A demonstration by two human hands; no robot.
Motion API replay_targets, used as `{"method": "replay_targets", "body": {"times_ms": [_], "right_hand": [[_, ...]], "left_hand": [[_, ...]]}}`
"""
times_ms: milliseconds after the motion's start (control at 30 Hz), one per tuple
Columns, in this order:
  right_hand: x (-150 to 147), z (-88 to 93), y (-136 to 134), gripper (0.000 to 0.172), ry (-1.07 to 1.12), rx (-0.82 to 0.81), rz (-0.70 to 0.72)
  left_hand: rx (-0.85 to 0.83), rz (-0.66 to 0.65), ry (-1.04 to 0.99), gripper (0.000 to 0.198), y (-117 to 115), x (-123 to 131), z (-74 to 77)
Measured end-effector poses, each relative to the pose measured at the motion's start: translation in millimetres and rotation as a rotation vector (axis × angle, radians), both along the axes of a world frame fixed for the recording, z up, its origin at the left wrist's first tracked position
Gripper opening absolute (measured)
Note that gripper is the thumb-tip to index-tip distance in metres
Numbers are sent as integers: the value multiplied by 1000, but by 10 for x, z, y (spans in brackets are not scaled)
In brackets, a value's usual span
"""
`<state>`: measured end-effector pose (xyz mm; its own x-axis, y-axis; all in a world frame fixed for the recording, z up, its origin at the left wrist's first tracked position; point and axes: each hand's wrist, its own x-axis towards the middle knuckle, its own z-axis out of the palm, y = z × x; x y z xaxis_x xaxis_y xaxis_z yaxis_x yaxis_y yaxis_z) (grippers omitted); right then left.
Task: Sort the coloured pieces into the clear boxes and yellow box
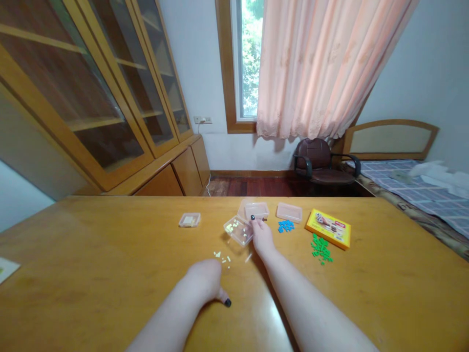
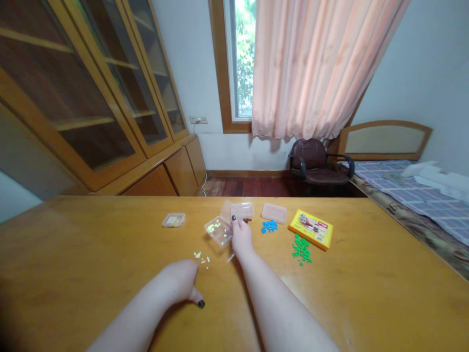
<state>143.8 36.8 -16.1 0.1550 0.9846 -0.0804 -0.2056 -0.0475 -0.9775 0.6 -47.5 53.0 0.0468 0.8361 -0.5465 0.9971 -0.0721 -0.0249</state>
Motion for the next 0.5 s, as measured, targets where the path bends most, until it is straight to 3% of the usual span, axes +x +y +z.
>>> {"method": "replay_targets", "body": {"times_ms": [233,500], "right_hand": [[-3,-54,24,35,-7,9,15],[11,-131,44,37,-62,11,30]], "left_hand": [[135,14,-118,34,171,-167,-125],[286,-21,-93,34,219,-106,-322]]}}
